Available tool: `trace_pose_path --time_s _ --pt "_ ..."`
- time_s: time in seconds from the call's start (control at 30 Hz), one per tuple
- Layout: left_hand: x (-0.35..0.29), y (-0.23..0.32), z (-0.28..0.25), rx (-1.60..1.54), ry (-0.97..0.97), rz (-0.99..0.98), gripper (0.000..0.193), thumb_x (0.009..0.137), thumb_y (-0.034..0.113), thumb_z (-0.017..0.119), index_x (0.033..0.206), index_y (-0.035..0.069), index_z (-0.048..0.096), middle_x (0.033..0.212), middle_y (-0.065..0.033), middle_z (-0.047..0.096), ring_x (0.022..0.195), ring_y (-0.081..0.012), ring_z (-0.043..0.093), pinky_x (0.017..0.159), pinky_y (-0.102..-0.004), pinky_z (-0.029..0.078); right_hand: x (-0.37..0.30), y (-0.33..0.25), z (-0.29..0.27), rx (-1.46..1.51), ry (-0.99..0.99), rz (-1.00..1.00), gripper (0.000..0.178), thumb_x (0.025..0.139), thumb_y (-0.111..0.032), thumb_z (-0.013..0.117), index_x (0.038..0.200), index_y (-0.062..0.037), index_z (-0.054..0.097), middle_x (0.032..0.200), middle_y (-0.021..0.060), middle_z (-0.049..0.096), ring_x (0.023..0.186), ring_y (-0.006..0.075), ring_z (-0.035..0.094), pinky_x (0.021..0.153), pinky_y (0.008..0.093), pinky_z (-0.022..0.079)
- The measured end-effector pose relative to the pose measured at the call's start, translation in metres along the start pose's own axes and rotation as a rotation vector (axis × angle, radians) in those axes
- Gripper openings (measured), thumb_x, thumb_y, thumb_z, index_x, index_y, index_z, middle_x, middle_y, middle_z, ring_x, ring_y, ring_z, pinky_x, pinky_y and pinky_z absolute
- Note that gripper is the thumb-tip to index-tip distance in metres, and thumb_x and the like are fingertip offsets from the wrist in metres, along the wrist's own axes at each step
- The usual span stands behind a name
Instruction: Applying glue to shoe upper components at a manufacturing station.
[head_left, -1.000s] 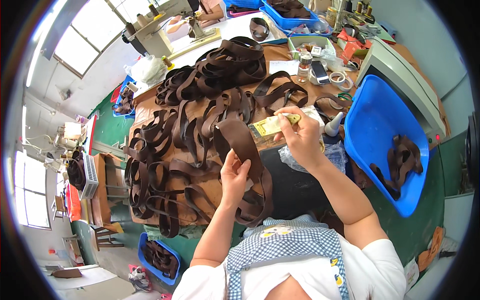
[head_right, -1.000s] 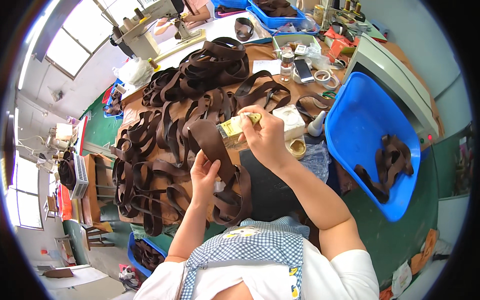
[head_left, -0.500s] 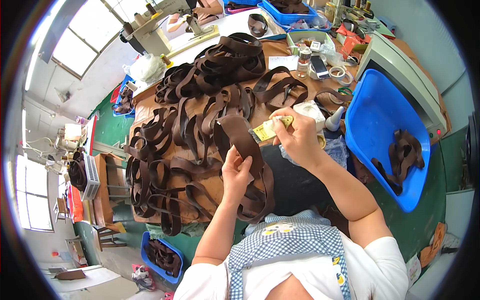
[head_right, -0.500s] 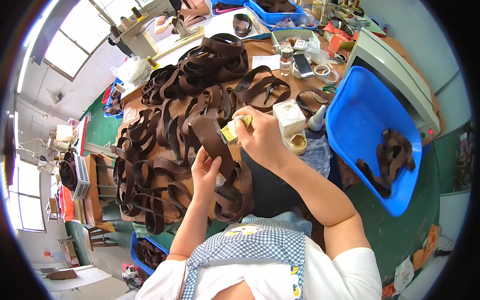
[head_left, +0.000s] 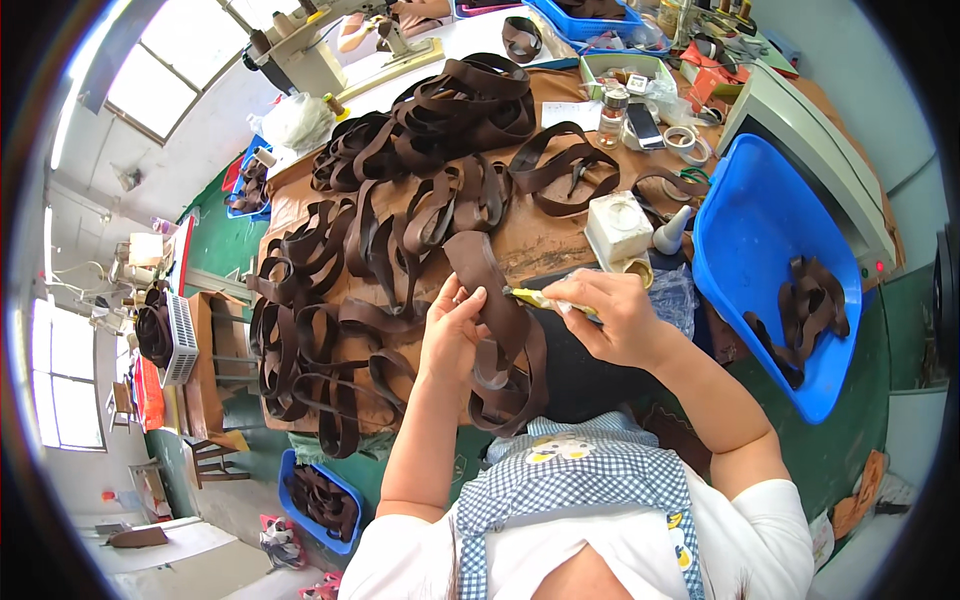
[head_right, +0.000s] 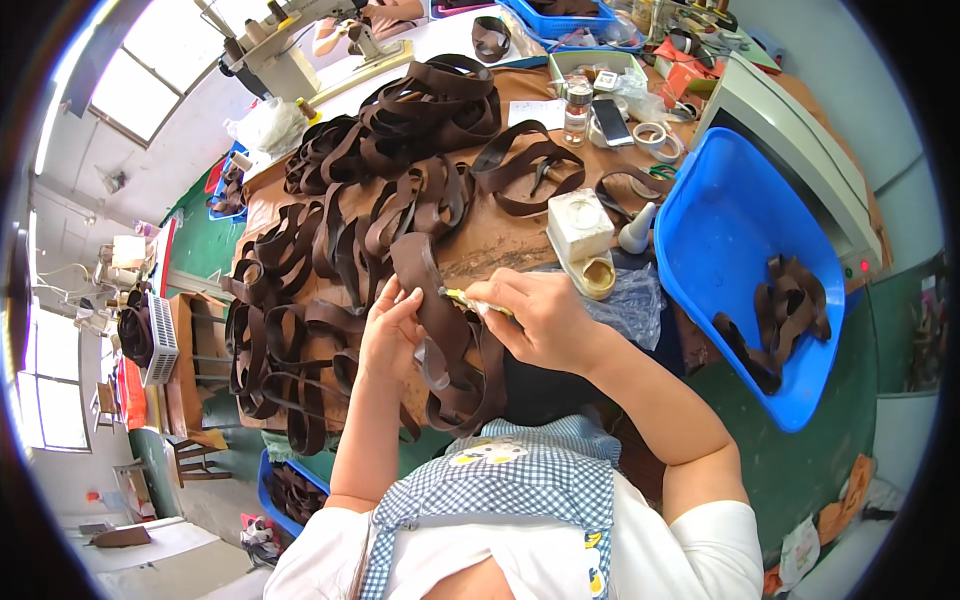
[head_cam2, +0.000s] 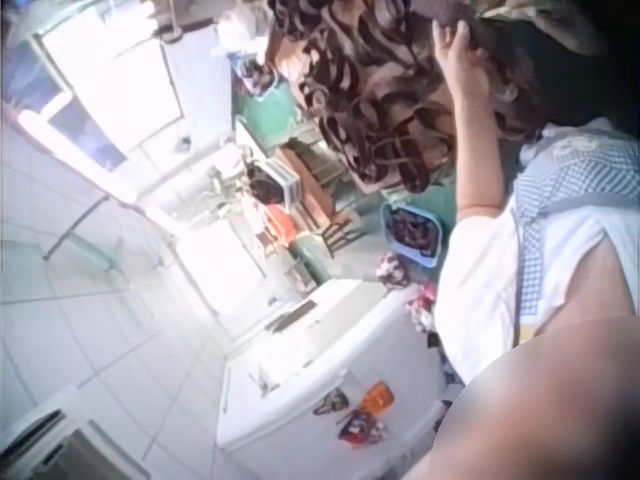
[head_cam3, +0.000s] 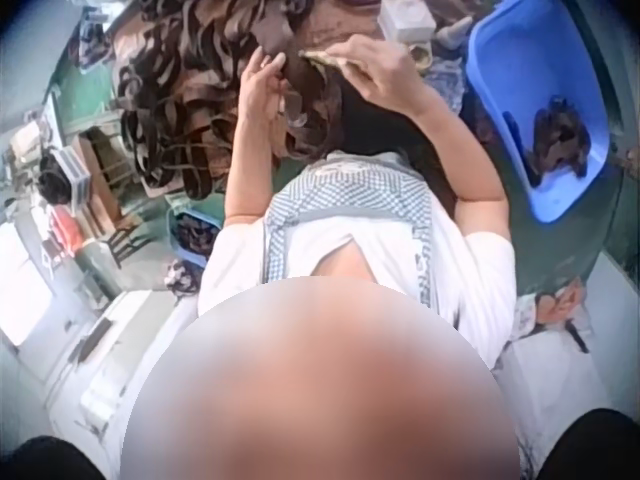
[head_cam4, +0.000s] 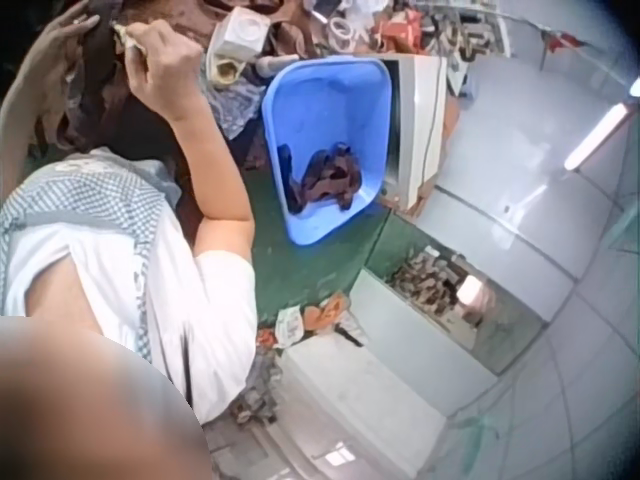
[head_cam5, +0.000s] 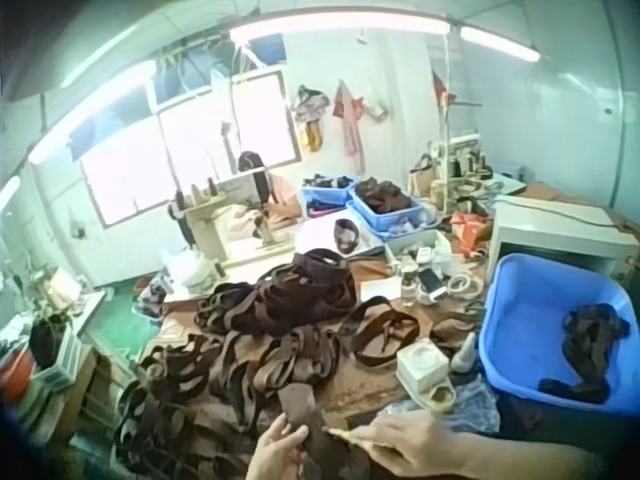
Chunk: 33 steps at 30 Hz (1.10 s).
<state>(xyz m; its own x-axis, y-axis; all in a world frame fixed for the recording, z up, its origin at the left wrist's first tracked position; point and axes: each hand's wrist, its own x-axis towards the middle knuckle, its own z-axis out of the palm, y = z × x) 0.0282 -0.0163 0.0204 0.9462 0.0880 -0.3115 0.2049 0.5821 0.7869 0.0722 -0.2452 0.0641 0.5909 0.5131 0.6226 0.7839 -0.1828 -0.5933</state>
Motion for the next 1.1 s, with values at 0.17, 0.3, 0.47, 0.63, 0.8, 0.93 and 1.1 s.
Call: trace_pose_path --time_s 0.17,0.3,0.47,0.63,0.8,0.93,1.1 --pt "0.005 -0.007 -0.026 0.007 0.149 -0.084 0.061 0.086 0.01 0.073 0.14 0.007 0.045 0.112 0.001 0.056 0.08 -0.0083 0.054 0.061 -0.0259 0.043 -0.004 -0.005 -0.007 -0.065 -0.128 -0.051 0.025 0.076 0.005 0.066 0.1 -0.0031 0.068 0.083 0.011 0.068 0.07 0.0261 0.067 0.062 0.0347 0.053" --pt "0.008 -0.008 -0.025 0.004 0.254 -0.1 0.077 0.088 0.013 0.071 0.152 0.005 0.03 0.131 -0.0058 0.05 0.101 -0.0109 0.056 0.07 -0.0288 0.047 -0.017 0.002 -0.016 -0.074 -0.03 0.031 0.02 0.083 0.004 0.062 0.101 -0.0008 0.067 0.082 0.0136 0.066 0.067 0.024 0.066 0.061 0.0314 0.052" --pt "0.004 0.011 -0.057 -0.153 0.074 0.111 0.037 0.094 0.006 0.061 0.13 0.011 0.051 0.107 0.0006 0.062 0.088 -0.0089 0.062 0.071 -0.0248 0.05 -0.048 0.021 -0.013 0.182 0.259 0.487 0.014 0.096 0.001 0.054 0.102 0.0035 0.065 0.087 0.0082 0.063 0.067 0.0135 0.063 0.057 0.0253 0.055" --pt "0.019 0.039 -0.117 -0.306 0.085 0.406 0.038 0.093 -0.004 0.055 0.126 0.016 0.057 0.118 -0.0037 0.065 0.105 -0.0199 0.065 0.087 -0.0387 0.054 -0.063 0.033 0.003 0.205 0.249 0.583 0.014 0.097 -0.001 0.052 0.102 0.0049 0.065 0.09 0.0086 0.063 0.067 0.0141 0.062 0.058 0.0248 0.055" --pt "0.061 0.051 -0.189 -0.444 0.134 0.696 0.036 0.093 -0.007 0.055 0.121 0.016 0.058 0.111 0.0017 0.064 0.105 -0.0175 0.062 0.095 -0.0392 0.05 -0.064 0.035 0.013 0.167 0.246 0.662 0.015 0.1 -0.006 0.052 0.105 0.0038 0.063 0.089 0.0079 0.064 0.068 0.0115 0.061 0.058 0.0242 0.053" --pt "0.094 0.039 -0.268 -0.448 0.185 0.912 0.036 0.093 -0.005 0.057 0.123 0.014 0.059 0.122 -0.0031 0.064 0.116 -0.024 0.059 0.101 -0.0431 0.046 -0.065 0.037 0.016 0.134 0.237 0.663 0.015 0.099 -0.004 0.053 0.103 0.0058 0.064 0.089 0.0091 0.064 0.064 0.0127 0.062 0.057 0.0234 0.052" --pt "0.095 -0.007 -0.3 -0.539 0.346 0.837 0.036 0.091 -0.006 0.061 0.12 0.014 0.061 0.116 0.0013 0.065 0.111 -0.0176 0.061 0.107 -0.0439 0.044 -0.075 0.037 0.008 0.082 0.236 0.717 0.015 0.098 -0.004 0.054 0.103 0.0058 0.064 0.089 0.0093 0.065 0.064 0.0128 0.062 0.056 0.0239 0.052"
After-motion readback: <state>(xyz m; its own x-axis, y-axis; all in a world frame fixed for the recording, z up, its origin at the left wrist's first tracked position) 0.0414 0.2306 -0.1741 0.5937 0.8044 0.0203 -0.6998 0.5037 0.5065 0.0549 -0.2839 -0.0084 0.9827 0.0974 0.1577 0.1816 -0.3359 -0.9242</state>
